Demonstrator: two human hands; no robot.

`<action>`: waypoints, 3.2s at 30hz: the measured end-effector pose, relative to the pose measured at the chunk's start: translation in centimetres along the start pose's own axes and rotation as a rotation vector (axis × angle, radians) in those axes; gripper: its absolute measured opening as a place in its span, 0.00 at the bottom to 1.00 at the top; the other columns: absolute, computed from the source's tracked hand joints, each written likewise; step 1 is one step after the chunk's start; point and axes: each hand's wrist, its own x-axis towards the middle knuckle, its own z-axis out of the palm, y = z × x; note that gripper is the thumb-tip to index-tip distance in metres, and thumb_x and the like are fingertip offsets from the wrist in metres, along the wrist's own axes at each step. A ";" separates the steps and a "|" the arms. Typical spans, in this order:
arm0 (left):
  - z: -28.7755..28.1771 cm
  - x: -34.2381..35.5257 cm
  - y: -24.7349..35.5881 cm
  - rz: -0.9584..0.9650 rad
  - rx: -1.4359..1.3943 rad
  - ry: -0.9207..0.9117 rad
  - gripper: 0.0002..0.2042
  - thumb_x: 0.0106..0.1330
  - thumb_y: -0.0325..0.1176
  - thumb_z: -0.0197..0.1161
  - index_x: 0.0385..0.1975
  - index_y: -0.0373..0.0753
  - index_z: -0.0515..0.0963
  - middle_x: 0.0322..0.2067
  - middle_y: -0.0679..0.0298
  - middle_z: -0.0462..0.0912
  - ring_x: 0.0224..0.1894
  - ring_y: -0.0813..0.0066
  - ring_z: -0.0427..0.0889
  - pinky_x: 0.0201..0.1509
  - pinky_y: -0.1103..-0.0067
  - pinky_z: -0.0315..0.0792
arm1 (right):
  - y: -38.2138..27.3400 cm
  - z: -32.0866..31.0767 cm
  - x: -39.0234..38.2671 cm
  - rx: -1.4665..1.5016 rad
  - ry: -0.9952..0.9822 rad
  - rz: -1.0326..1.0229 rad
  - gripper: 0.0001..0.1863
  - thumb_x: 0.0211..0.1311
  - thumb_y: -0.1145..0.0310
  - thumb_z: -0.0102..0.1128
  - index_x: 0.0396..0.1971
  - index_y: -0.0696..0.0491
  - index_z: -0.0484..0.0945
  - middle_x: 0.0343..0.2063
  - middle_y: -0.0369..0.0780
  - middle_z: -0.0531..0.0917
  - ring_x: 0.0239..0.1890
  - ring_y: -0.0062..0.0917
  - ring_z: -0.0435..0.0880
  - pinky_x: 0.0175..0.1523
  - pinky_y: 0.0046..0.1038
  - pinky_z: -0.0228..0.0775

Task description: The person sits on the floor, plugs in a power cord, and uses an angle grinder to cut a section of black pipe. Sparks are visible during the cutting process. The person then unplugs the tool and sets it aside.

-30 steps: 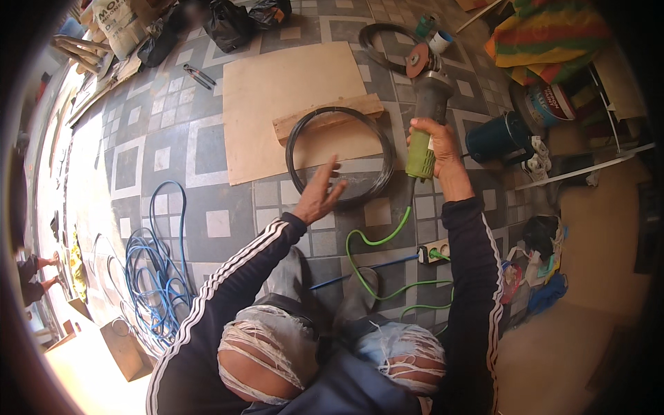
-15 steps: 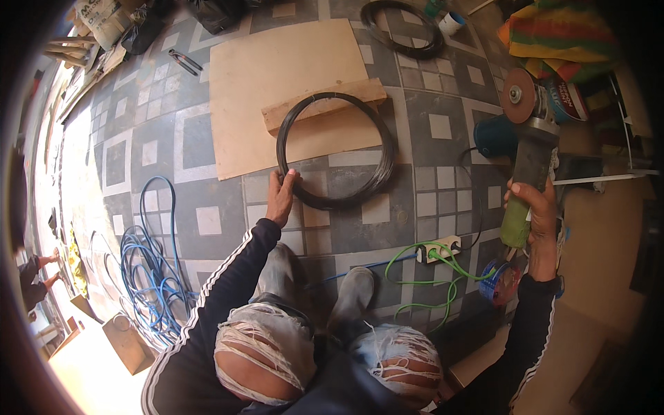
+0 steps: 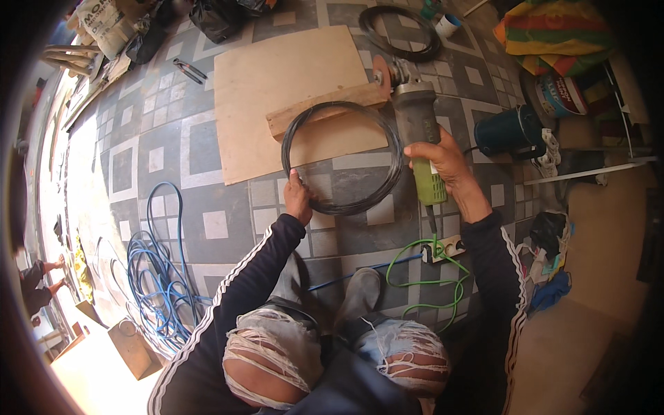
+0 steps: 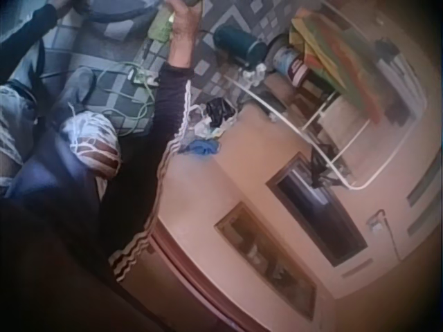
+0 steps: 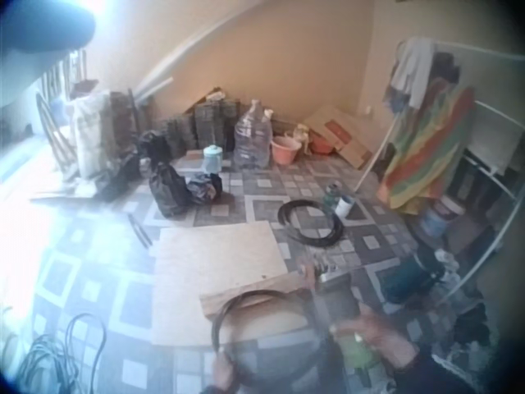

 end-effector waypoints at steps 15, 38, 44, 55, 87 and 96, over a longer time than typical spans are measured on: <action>0.8 -0.2 0.8 -0.038 0.083 0.097 0.25 0.81 0.57 0.49 0.35 0.36 0.68 0.20 0.63 0.70 0.16 0.70 0.69 0.20 0.71 0.68 | 6.0 7.7 10.1 -0.105 -0.130 0.143 0.24 0.47 0.65 0.78 0.43 0.52 0.75 0.31 0.37 0.79 0.29 0.23 0.81 0.34 0.30 0.81; 0.9 -0.1 0.5 -0.025 0.080 0.093 0.23 0.81 0.57 0.49 0.36 0.40 0.66 0.18 0.67 0.66 0.15 0.74 0.67 0.19 0.72 0.67 | 7.7 8.5 12.0 -0.109 -0.117 0.106 0.26 0.46 0.64 0.78 0.43 0.52 0.74 0.34 0.39 0.78 0.30 0.25 0.81 0.34 0.32 0.81; 0.7 0.0 0.0 -0.021 0.085 0.088 0.25 0.80 0.57 0.49 0.37 0.36 0.68 0.22 0.62 0.71 0.17 0.71 0.70 0.20 0.71 0.68 | 7.7 8.8 11.7 -0.024 -0.127 0.152 0.24 0.46 0.71 0.76 0.46 0.52 0.78 0.35 0.36 0.81 0.35 0.24 0.81 0.40 0.29 0.74; 1.0 -0.3 0.2 -0.010 0.044 0.100 0.24 0.81 0.57 0.50 0.36 0.37 0.67 0.21 0.64 0.70 0.16 0.72 0.68 0.18 0.72 0.66 | 8.6 8.4 11.9 -0.086 -0.119 0.110 0.25 0.46 0.71 0.74 0.47 0.53 0.78 0.35 0.37 0.81 0.35 0.24 0.81 0.40 0.30 0.75; 1.1 0.0 -0.2 -0.035 0.043 0.107 0.25 0.80 0.58 0.50 0.37 0.37 0.66 0.23 0.63 0.69 0.17 0.71 0.69 0.19 0.72 0.67 | 8.0 9.1 11.4 -0.147 -0.088 0.129 0.24 0.47 0.71 0.72 0.48 0.51 0.78 0.32 0.37 0.81 0.30 0.24 0.81 0.34 0.31 0.76; 1.4 -0.7 0.4 -0.039 0.033 0.129 0.25 0.80 0.58 0.50 0.36 0.38 0.66 0.21 0.64 0.68 0.16 0.72 0.68 0.19 0.73 0.68 | 9.2 8.6 11.6 -0.146 -0.079 0.069 0.31 0.44 0.71 0.75 0.53 0.53 0.76 0.34 0.37 0.81 0.32 0.26 0.81 0.39 0.31 0.76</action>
